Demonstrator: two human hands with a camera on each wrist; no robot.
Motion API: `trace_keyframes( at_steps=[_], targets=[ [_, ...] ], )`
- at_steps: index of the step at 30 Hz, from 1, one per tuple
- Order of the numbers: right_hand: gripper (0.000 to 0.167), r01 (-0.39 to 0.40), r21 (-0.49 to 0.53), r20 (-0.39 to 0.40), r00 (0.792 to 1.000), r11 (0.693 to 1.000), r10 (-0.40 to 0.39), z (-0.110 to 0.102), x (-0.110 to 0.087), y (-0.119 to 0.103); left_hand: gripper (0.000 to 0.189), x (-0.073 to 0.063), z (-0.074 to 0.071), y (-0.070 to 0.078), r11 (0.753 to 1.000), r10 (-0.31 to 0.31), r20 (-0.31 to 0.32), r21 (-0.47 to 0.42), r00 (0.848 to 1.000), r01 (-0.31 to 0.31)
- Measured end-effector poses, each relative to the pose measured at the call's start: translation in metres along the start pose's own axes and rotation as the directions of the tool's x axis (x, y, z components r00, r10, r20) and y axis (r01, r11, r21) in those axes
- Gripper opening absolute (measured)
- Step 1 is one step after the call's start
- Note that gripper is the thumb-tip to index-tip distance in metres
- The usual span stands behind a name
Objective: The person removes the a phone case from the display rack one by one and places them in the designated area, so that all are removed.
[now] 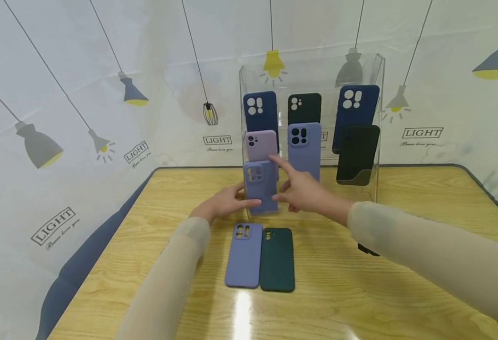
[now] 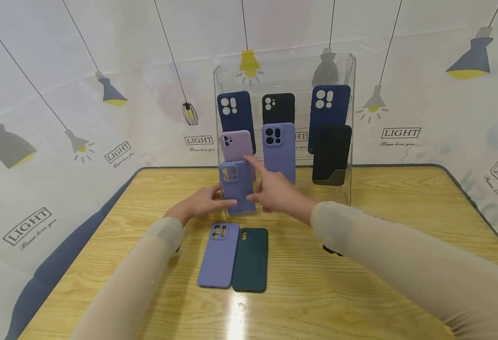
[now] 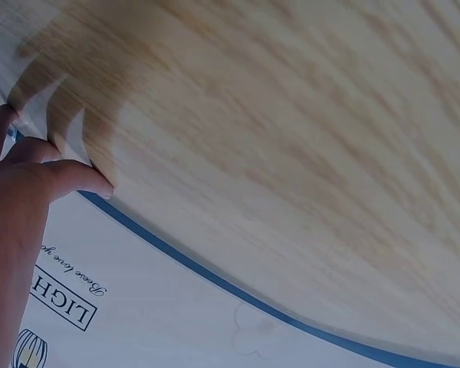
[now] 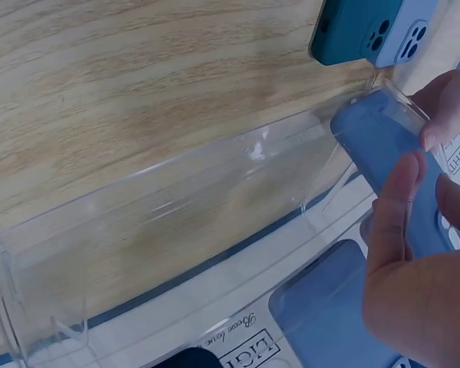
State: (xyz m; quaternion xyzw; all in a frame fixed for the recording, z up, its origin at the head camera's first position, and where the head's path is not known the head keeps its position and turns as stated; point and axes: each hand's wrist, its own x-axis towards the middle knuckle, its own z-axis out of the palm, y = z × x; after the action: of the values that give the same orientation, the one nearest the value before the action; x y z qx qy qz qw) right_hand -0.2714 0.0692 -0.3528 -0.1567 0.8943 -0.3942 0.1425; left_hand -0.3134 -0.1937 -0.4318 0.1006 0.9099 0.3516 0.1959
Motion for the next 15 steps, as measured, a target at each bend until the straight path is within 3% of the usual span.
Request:
trace_keyframes(
  at_steps=[4,11,15],
  targets=[
    [0.105,0.013,-0.023,-0.01,1.0,1.0,-0.013,0.004,0.0,0.002,0.112,-0.001,0.0,0.002,1.0,0.003,0.005,-0.003,1.0,-0.003],
    [0.098,0.148,-0.103,-0.077,0.985,0.984,-0.156,0.014,0.001,0.015,0.11,-0.003,-0.001,0.003,1.0,0.009,-0.006,0.023,1.0,-0.009],
    [0.097,0.185,-0.111,-0.116,0.973,0.976,-0.198,0.021,0.002,0.021,0.109,-0.002,0.001,0.003,1.0,0.014,-0.012,0.026,1.0,-0.013]
  ],
)
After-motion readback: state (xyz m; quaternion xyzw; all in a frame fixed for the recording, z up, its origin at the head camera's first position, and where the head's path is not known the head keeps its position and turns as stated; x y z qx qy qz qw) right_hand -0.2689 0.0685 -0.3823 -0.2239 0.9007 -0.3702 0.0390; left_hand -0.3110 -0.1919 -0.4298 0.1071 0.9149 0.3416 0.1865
